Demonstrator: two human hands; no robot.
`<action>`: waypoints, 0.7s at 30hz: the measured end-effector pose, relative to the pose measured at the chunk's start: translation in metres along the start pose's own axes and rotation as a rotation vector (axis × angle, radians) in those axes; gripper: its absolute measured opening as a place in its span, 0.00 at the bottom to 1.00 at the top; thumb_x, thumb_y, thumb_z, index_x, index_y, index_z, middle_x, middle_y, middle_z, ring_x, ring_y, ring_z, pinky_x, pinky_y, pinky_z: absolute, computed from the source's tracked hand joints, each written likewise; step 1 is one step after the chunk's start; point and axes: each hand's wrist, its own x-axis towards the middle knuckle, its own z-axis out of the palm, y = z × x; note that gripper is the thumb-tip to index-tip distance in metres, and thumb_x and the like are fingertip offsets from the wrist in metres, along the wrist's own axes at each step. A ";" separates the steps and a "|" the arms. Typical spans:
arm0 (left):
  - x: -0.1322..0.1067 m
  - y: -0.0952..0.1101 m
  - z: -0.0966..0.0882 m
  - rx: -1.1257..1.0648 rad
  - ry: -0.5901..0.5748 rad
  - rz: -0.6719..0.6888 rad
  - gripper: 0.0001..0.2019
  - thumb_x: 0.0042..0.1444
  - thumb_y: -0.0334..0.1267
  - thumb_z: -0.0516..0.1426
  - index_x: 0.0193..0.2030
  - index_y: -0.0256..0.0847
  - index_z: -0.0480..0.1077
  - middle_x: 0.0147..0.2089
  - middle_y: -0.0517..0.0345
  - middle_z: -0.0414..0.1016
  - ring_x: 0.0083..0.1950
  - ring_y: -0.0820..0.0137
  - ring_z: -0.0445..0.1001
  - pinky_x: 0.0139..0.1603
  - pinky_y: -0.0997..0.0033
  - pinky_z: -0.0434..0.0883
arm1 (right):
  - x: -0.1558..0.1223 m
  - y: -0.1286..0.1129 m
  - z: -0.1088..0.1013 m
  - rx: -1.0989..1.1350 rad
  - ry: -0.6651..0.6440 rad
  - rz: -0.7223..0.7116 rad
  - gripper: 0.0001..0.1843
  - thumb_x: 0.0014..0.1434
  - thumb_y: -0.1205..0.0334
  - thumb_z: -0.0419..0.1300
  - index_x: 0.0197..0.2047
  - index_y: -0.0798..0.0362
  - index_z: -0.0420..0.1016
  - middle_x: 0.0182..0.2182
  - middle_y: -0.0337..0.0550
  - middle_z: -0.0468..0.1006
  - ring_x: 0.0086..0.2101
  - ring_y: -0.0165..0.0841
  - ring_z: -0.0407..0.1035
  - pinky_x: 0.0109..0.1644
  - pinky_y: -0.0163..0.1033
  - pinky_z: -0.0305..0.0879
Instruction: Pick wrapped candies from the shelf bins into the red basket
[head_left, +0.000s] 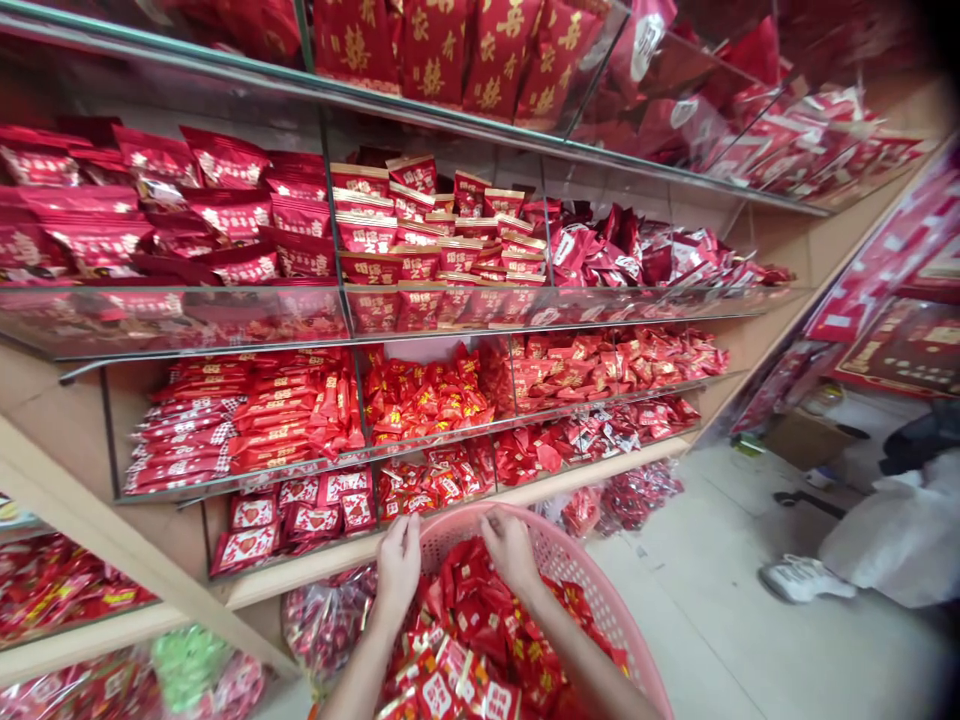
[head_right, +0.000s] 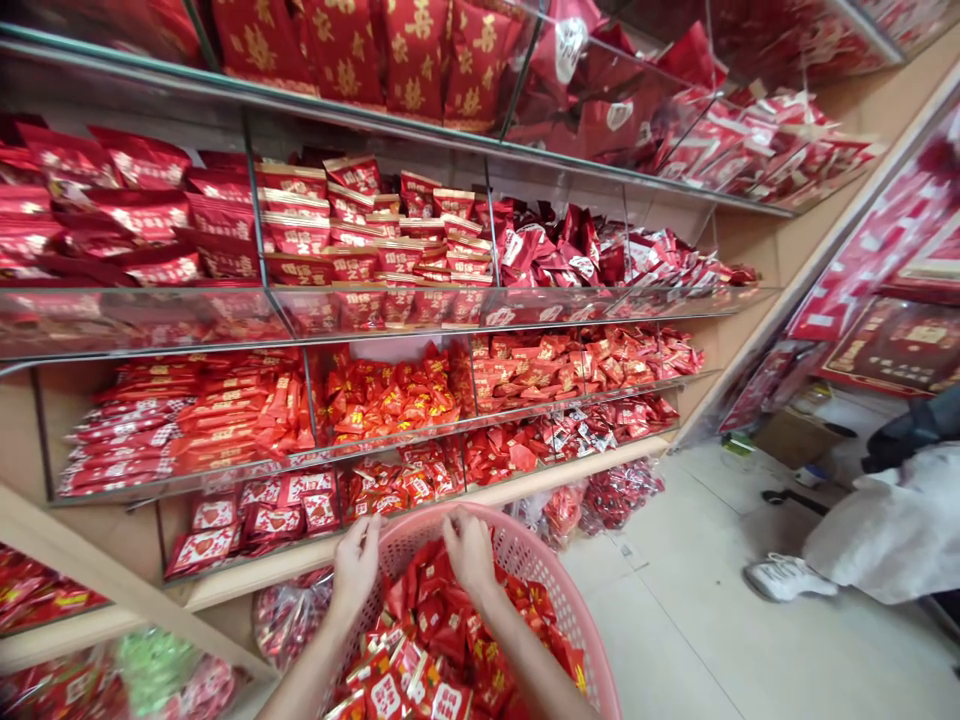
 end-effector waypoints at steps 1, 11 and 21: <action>0.000 0.000 0.000 -0.001 -0.002 -0.001 0.17 0.57 0.48 0.47 0.29 0.38 0.69 0.28 0.56 0.73 0.33 0.70 0.70 0.37 0.73 0.66 | 0.005 0.004 -0.006 0.020 0.043 -0.003 0.15 0.58 0.57 0.47 0.28 0.54 0.70 0.22 0.41 0.73 0.23 0.30 0.65 0.28 0.33 0.56; -0.001 0.001 0.000 -0.066 -0.004 -0.028 0.17 0.56 0.48 0.48 0.29 0.38 0.69 0.29 0.56 0.73 0.34 0.69 0.70 0.38 0.73 0.66 | 0.042 0.030 -0.021 -0.148 0.163 -0.157 0.14 0.59 0.59 0.46 0.42 0.53 0.68 0.38 0.46 0.73 0.42 0.36 0.66 0.48 0.42 0.56; -0.001 -0.001 0.000 -0.037 -0.013 -0.042 0.18 0.56 0.49 0.48 0.30 0.38 0.70 0.29 0.57 0.73 0.33 0.70 0.70 0.39 0.74 0.66 | 0.030 0.035 -0.006 -0.226 0.144 -0.173 0.16 0.59 0.63 0.44 0.48 0.54 0.65 0.42 0.48 0.72 0.44 0.36 0.64 0.48 0.41 0.58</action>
